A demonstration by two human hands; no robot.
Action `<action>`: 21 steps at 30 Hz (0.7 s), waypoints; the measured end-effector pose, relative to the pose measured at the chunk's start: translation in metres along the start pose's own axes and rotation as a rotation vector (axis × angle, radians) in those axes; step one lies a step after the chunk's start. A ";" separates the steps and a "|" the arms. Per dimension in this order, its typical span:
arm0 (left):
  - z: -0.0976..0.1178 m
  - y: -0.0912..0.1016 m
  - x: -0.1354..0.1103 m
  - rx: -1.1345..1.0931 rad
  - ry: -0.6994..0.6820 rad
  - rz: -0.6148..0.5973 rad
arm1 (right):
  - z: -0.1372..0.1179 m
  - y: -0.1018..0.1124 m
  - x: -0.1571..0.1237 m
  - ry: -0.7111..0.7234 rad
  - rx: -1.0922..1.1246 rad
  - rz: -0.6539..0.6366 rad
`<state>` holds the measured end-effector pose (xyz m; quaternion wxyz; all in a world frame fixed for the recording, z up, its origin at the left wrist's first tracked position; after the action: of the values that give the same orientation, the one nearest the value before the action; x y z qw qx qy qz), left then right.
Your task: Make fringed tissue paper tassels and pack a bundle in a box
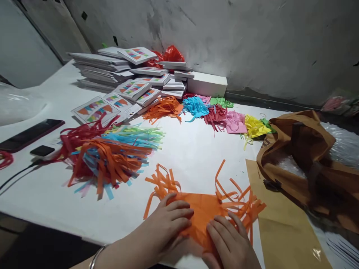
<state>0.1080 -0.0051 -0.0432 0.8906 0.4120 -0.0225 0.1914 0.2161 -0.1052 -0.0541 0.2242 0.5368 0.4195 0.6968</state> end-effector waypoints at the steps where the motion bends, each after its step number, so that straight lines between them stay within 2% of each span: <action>1: -0.002 0.002 -0.003 -0.001 0.023 0.001 | 0.001 0.001 0.001 0.002 0.008 -0.011; 4: -0.011 0.002 -0.010 -0.008 0.096 0.019 | 0.009 0.001 0.005 -0.064 0.088 -0.038; 8: -0.025 0.007 -0.004 -0.007 0.211 0.148 | 0.034 -0.007 0.012 -0.358 0.236 -0.099; 11: -0.033 0.009 0.009 0.147 0.338 0.135 | 0.046 -0.017 0.017 -0.484 0.171 -0.139; 16: -0.039 0.009 0.028 0.457 0.432 0.059 | 0.059 -0.037 0.022 -0.535 -0.016 -0.227; 18: -0.042 0.006 0.032 0.505 0.436 0.036 | 0.061 -0.032 0.026 -0.519 -0.104 -0.202; 21: -0.047 0.002 0.034 0.508 0.451 -0.001 | 0.052 -0.011 0.034 -0.441 -0.174 -0.059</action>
<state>0.1334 0.0423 -0.0656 0.7421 0.5681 0.2239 0.2766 0.2517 -0.0550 -0.0406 0.3761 0.6423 0.3142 0.5894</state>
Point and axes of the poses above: each hand's wrist, its own x-axis towards the middle knuckle, its own y-axis out of the back of the hand, z = x × y, the point moved 9 cm from there along x, towards the middle knuckle, and after that the axes turned 8 degrees about -x, right-handed, at the moved point
